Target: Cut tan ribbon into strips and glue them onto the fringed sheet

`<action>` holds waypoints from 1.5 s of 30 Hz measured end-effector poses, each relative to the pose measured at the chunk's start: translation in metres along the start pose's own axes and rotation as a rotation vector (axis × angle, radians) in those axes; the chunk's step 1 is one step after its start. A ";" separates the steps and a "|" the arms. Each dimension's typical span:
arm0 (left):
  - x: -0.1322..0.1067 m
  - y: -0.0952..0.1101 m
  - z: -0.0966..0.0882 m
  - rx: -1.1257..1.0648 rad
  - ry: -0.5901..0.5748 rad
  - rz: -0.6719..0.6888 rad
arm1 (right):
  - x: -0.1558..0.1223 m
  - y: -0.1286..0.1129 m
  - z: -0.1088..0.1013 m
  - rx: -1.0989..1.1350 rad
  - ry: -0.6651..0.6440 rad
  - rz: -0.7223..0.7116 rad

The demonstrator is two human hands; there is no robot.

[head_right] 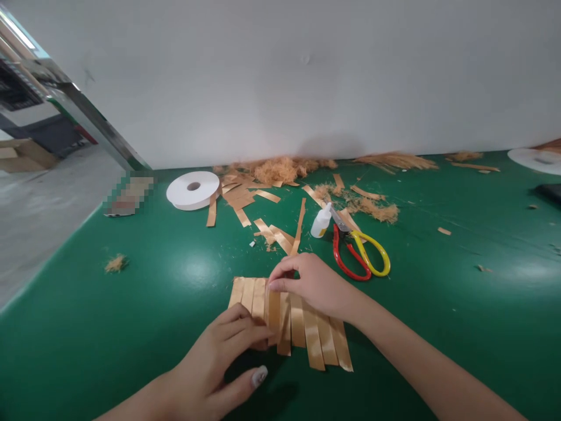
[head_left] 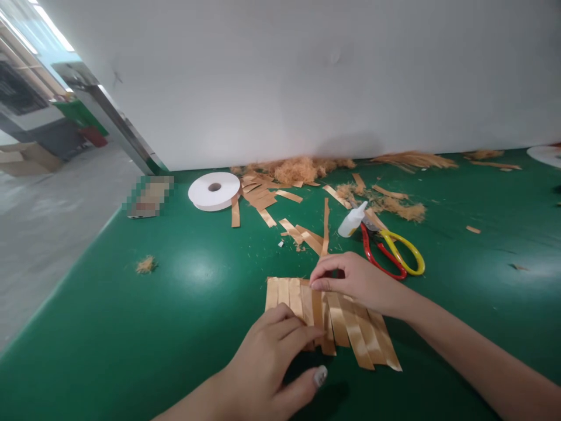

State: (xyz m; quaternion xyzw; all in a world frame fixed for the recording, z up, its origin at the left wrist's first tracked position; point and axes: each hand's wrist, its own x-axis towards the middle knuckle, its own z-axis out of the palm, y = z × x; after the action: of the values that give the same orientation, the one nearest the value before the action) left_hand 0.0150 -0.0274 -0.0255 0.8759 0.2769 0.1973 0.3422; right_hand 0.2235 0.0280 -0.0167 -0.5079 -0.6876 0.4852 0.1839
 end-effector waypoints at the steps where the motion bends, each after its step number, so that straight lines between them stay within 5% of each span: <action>1: -0.001 -0.002 0.000 0.062 0.013 0.008 | 0.001 0.001 0.000 -0.016 0.010 -0.007; 7: -0.004 -0.018 -0.001 0.538 0.049 0.139 | 0.007 0.011 0.001 -0.028 0.063 -0.046; 11: -0.005 -0.023 -0.001 0.655 0.046 0.123 | 0.013 0.013 0.004 -0.046 0.064 -0.074; 45: -0.002 -0.029 0.000 0.669 -0.084 0.078 | 0.022 0.019 0.021 -0.125 0.147 0.038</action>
State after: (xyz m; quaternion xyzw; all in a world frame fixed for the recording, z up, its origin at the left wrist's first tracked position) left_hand 0.0032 -0.0109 -0.0461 0.9570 0.2782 0.0719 0.0391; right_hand 0.2087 0.0374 -0.0481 -0.5655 -0.6915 0.4061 0.1927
